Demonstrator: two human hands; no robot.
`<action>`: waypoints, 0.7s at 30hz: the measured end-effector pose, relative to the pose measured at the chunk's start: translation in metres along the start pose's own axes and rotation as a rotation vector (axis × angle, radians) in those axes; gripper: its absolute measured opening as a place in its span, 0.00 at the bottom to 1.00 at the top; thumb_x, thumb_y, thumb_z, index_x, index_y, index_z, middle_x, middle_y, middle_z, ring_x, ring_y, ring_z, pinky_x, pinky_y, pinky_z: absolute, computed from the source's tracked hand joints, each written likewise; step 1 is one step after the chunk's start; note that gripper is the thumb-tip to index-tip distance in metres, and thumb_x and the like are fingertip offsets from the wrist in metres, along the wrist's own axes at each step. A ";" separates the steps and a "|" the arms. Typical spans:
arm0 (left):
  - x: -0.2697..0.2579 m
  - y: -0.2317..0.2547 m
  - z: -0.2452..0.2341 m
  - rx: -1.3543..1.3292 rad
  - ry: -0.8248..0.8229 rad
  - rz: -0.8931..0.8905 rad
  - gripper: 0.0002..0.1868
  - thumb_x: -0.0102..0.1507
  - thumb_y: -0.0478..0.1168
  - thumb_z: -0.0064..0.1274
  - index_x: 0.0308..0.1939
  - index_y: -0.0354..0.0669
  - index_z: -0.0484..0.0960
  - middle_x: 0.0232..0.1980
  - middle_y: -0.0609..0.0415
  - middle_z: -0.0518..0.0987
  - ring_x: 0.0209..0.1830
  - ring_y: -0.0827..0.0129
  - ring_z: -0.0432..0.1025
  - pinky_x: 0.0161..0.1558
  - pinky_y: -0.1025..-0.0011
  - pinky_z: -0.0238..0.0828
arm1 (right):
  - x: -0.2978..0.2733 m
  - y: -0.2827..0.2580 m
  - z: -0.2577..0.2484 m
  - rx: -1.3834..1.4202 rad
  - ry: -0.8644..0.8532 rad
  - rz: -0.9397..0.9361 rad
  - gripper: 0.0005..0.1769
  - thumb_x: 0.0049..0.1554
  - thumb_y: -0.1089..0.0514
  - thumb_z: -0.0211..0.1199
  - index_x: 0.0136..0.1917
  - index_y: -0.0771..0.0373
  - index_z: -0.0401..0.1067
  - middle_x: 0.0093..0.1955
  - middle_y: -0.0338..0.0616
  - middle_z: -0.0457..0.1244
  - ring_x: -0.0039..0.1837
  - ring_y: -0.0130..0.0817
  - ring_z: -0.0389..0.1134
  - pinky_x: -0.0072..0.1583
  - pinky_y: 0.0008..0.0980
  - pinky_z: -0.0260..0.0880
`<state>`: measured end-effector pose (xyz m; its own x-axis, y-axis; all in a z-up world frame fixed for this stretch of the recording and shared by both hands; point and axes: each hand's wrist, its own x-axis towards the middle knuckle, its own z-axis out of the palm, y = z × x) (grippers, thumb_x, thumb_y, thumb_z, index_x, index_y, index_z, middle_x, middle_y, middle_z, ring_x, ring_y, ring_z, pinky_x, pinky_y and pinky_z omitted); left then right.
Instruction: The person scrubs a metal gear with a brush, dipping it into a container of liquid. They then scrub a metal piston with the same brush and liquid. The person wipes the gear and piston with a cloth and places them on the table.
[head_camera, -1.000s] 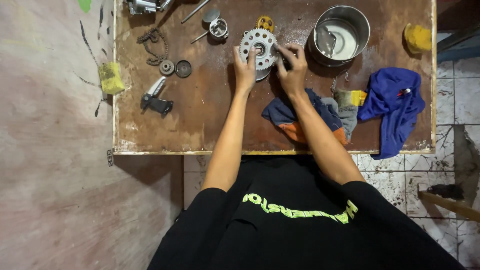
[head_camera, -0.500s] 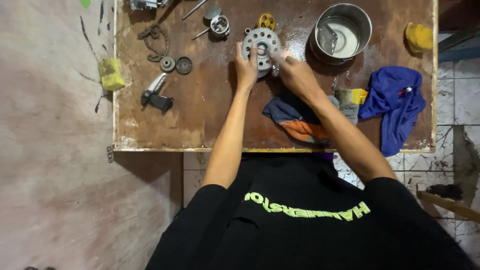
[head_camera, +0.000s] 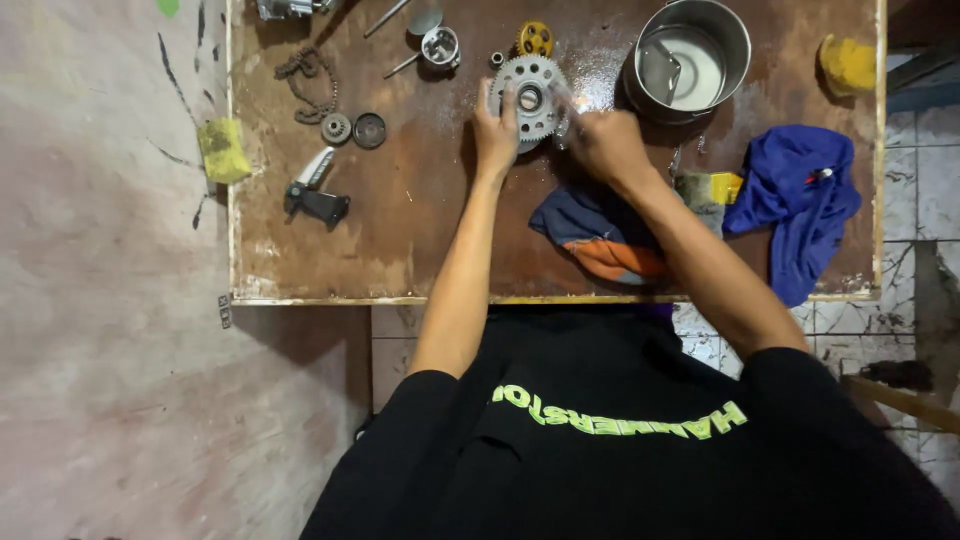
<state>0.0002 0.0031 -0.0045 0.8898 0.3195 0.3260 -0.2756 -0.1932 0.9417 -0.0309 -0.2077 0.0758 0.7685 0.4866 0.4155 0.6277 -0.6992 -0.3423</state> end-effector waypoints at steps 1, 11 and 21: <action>0.000 0.005 -0.004 0.002 -0.002 0.001 0.24 0.73 0.48 0.50 0.62 0.29 0.70 0.57 0.39 0.79 0.59 0.59 0.75 0.58 0.63 0.71 | -0.002 -0.013 -0.003 0.002 0.002 0.002 0.34 0.61 0.58 0.66 0.79 0.47 0.65 0.33 0.48 0.65 0.32 0.44 0.67 0.37 0.42 0.68; 0.012 0.038 -0.004 -0.102 -0.075 -0.025 0.15 0.72 0.47 0.49 0.49 0.36 0.77 0.44 0.45 0.84 0.45 0.63 0.78 0.50 0.66 0.75 | -0.012 0.014 0.008 -0.058 -0.027 -0.158 0.20 0.57 0.59 0.67 0.63 0.55 0.73 0.32 0.49 0.65 0.34 0.46 0.68 0.39 0.44 0.69; 0.006 0.037 -0.004 -0.006 -0.065 0.026 0.19 0.73 0.49 0.48 0.54 0.33 0.77 0.49 0.38 0.83 0.51 0.50 0.79 0.53 0.59 0.74 | 0.019 -0.020 -0.025 -0.072 0.021 0.050 0.39 0.59 0.62 0.65 0.82 0.55 0.62 0.32 0.51 0.65 0.31 0.47 0.67 0.36 0.45 0.67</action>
<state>-0.0059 0.0014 0.0325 0.9042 0.2532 0.3440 -0.3008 -0.1945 0.9336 -0.0320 -0.1973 0.1118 0.7955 0.4392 0.4174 0.5772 -0.7588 -0.3018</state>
